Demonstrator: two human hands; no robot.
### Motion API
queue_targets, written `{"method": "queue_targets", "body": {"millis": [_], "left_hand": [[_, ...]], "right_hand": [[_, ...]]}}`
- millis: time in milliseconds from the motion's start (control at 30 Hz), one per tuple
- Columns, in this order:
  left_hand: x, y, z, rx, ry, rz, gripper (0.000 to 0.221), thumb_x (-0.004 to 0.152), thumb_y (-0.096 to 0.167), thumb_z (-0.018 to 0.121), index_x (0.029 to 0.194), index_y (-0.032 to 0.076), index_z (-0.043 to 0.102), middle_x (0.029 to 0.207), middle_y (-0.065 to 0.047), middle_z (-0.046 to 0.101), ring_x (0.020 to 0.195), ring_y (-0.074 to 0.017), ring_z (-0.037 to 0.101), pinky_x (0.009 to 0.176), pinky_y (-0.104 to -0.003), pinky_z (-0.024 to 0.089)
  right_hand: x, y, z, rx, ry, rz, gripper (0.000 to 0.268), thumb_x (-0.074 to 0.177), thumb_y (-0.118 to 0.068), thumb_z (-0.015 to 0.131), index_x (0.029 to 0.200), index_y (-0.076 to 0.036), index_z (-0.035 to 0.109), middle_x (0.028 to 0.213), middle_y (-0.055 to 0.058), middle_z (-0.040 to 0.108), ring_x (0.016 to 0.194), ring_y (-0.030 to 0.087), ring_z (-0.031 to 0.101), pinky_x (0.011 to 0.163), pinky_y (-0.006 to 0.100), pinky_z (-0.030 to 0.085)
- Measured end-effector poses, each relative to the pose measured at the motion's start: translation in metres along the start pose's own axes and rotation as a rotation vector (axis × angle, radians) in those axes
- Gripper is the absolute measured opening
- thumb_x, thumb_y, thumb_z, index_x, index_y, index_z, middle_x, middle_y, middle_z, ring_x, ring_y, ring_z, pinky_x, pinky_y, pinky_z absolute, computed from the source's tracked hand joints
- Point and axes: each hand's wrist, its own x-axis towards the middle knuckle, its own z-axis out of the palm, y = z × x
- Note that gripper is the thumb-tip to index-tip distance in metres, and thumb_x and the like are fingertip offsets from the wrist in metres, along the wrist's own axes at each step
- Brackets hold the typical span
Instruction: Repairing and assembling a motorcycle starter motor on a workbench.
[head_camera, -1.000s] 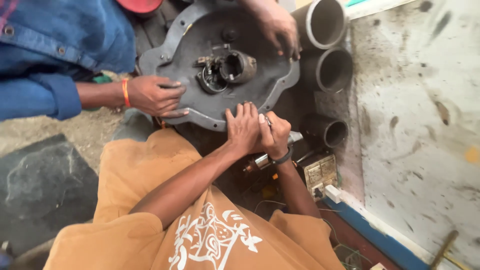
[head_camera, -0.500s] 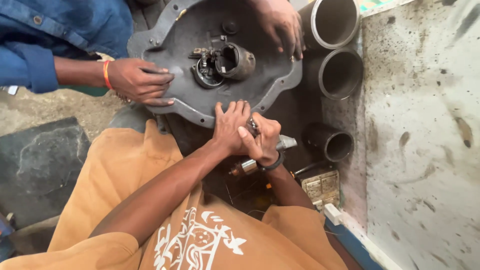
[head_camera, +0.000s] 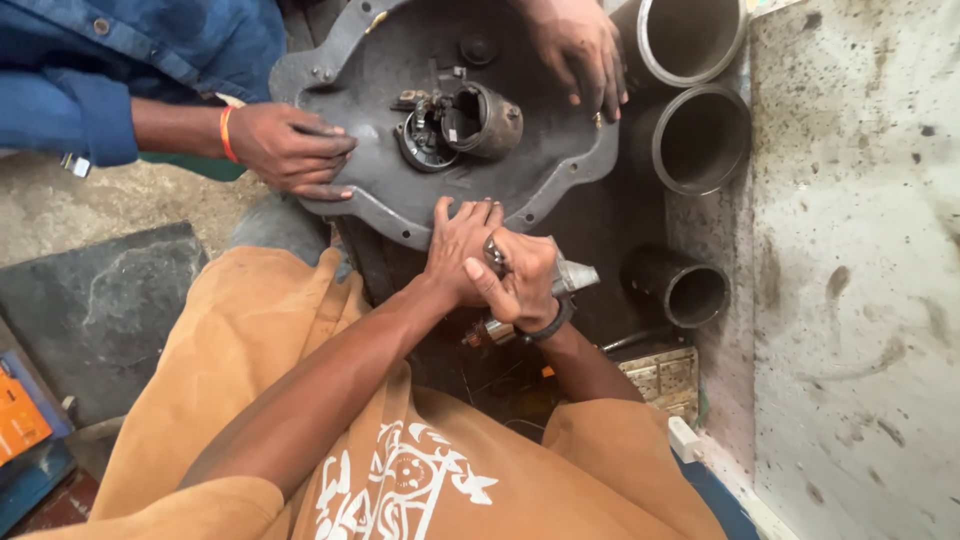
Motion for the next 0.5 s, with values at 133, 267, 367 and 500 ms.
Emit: {"method": "queue_targets", "body": {"millis": [133, 267, 367, 500], "left_hand": [[-0.001, 0.005, -0.008, 0.019, -0.089, -0.01, 0.085, 0.059, 0.045, 0.075, 0.123, -0.01, 0.062, 0.129, -0.03, 0.061, 0.12, -0.0399, 0.057, 0.106, -0.063, 0.027], [0.008, 0.003, -0.007, 0.024, -0.189, -0.055, 0.074, 0.062, 0.04, 0.074, 0.12, -0.005, 0.065, 0.13, -0.027, 0.061, 0.12, -0.0388, 0.056, 0.103, -0.067, 0.027], [0.002, 0.005, -0.008, 0.096, -0.126, -0.002, 0.061, 0.062, 0.041, 0.078, 0.108, 0.003, 0.068, 0.124, -0.024, 0.062, 0.117, -0.0382, 0.056, 0.101, -0.064, 0.031], [-0.013, 0.033, -0.025, 0.098, -0.053, -0.077, 0.06, 0.069, 0.037, 0.079, 0.114, 0.001, 0.062, 0.115, -0.021, 0.059, 0.111, -0.0394, 0.055, 0.093, -0.048, 0.04]], "right_hand": [[-0.003, -0.005, -0.001, 0.014, 0.009, -0.052, 0.037, 0.093, -0.028, 0.067, 0.071, -0.002, 0.051, 0.061, 0.012, 0.049, 0.052, 0.027, 0.051, 0.054, 0.037, 0.039], [0.007, -0.012, -0.002, 0.049, 0.021, -0.023, 0.033, 0.095, -0.025, 0.064, 0.074, 0.0, 0.056, 0.061, 0.014, 0.05, 0.051, 0.026, 0.053, 0.053, 0.036, 0.041], [0.008, -0.01, -0.001, 0.055, 0.044, -0.034, 0.03, 0.1, -0.023, 0.056, 0.085, 0.002, 0.059, 0.071, 0.017, 0.055, 0.061, 0.029, 0.059, 0.058, 0.036, 0.045], [0.006, -0.01, 0.01, 0.023, 0.113, 0.097, 0.035, 0.102, -0.02, 0.056, 0.075, 0.001, 0.054, 0.064, 0.015, 0.053, 0.053, 0.025, 0.054, 0.055, 0.035, 0.043]]}}
